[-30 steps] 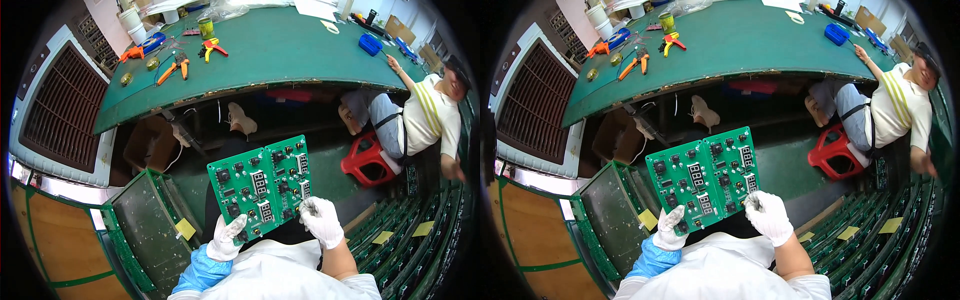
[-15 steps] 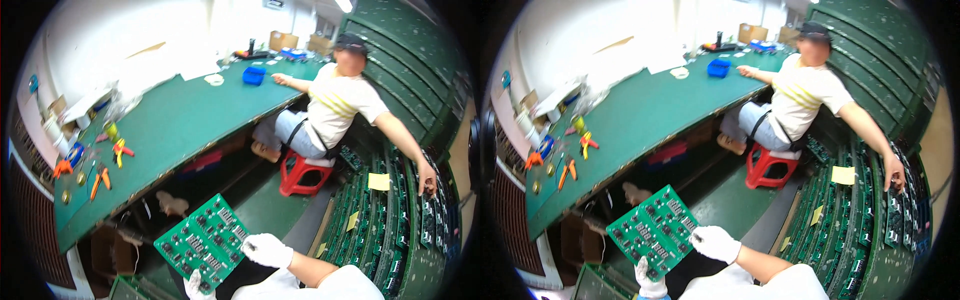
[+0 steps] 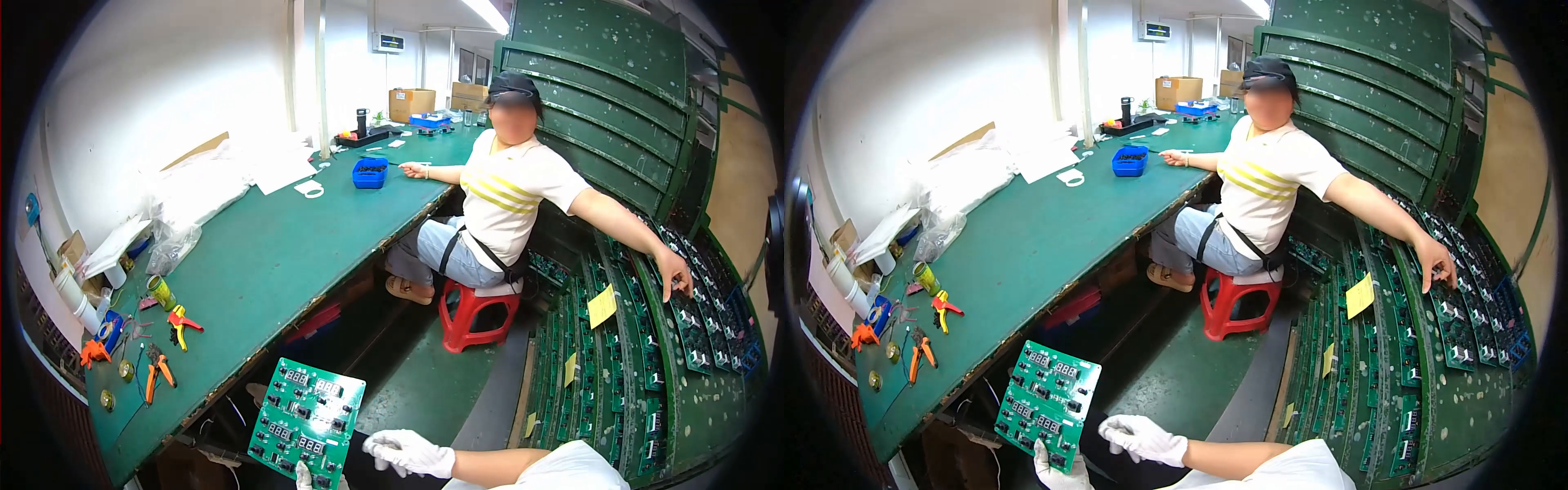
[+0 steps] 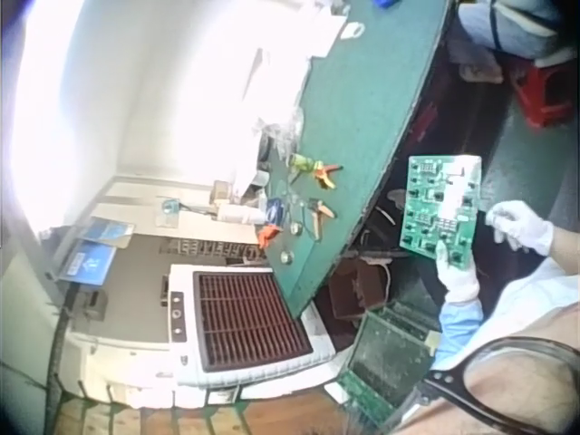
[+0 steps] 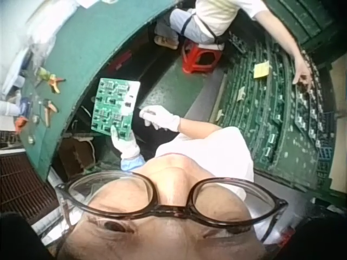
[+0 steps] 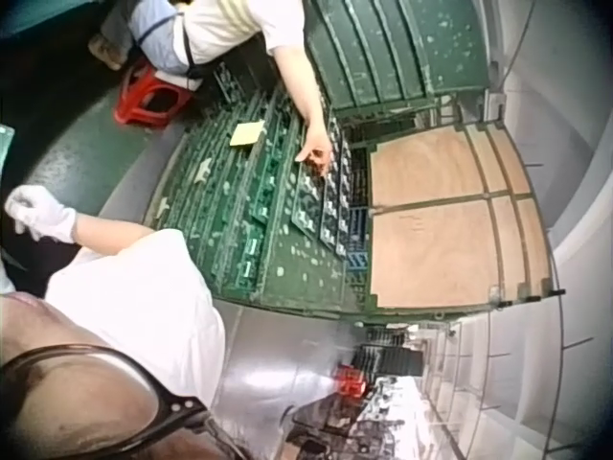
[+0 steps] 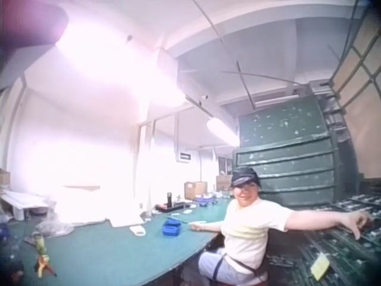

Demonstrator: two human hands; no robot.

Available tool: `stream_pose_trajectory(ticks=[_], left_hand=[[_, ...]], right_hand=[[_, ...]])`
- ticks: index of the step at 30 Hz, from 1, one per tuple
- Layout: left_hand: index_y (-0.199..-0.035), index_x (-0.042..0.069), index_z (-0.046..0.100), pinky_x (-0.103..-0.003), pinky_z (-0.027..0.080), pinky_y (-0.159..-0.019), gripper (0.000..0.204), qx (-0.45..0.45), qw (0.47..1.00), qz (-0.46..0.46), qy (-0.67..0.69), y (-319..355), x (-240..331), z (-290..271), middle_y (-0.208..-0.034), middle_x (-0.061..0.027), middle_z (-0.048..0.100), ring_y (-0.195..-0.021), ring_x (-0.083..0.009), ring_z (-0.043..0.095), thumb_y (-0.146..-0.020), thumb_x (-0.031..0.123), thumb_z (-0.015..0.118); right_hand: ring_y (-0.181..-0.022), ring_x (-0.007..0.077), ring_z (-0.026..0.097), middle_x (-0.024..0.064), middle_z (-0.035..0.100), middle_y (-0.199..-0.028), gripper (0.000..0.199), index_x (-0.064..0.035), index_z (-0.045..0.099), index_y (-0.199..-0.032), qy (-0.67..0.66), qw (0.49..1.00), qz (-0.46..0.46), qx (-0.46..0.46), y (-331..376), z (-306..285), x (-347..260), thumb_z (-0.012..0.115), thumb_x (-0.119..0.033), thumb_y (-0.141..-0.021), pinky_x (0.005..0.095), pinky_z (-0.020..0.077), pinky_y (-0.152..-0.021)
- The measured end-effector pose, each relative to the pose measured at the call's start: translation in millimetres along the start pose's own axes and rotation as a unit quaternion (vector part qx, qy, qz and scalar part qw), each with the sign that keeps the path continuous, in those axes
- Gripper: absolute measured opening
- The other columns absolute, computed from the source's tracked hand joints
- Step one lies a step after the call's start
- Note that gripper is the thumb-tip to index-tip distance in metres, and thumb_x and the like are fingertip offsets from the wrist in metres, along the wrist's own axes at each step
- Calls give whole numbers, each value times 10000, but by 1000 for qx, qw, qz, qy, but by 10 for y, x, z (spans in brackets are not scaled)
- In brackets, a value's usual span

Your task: The person inspects a dual PCB assembly with 7-segment displays and knobs by hand.

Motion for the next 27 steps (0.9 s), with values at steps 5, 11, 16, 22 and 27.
stream_pose_trajectory(ticks=[5, 11, 16, 22, 27], left_hand=[[-997, -73, 551, -358, 469, -792, 387, -6, 992, 105, -65, -132, -92, 85, -955, -219, 582, -857, -339, 583, -683, 101, 698], [-953, -38, 575, -304, 477, -713, 224, 22, 981, -101, 163, -365, -56, 199, -907, -160, 597, -777, -254, 574, -765, 76, 618], [-1155, -2, 462, -282, 411, -821, 344, -65, 908, -286, 298, -708, -143, 407, -1117, -126, 517, -962, -180, 491, -861, 173, 498], [-1364, 105, 99, -463, 153, -1027, 779, -260, 935, -101, 219, -1390, -764, 455, -1391, -196, 119, -1271, -342, 179, -813, 579, 379], [-1333, 56, 215, -423, 246, -1000, 707, -171, 960, -146, 166, -1382, -797, -284, -1339, -186, 266, -1210, -308, 317, -831, 509, 422]], right_hand=[[-445, 44, 436, 56, 573, -806, 348, -23, 466, -1052, -58, 998, -30, -23, -352, 119, -131, 467, -318, -868, 167, 362, -395], [-401, 63, 413, 21, 499, -577, 263, -33, 484, -841, -108, 993, -35, 16, -668, 164, -109, 531, -291, -846, 197, 345, -376], [-393, 75, 410, 0, 432, -507, 175, -40, 477, -796, -126, 981, -88, 117, -1123, -3, -41, 501, -202, -856, 219, 329, -364], [-407, 115, 404, -3, 447, -585, 22, -82, 502, -809, -251, 937, -156, 188, -2133, -395, -847, 487, -75, -795, 271, 330, -361], [-412, 106, 362, -11, 365, -551, 109, -117, 425, -695, -228, 928, -192, 225, -3099, -950, -1228, 499, -81, -766, 249, 299, -366]])
Point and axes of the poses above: each hand's wrist, its own y-axis away from the middle knuckle, its own z-axis out of the palm, x = y × z, the point moved 1 cm from there along -y, towards the middle knuckle
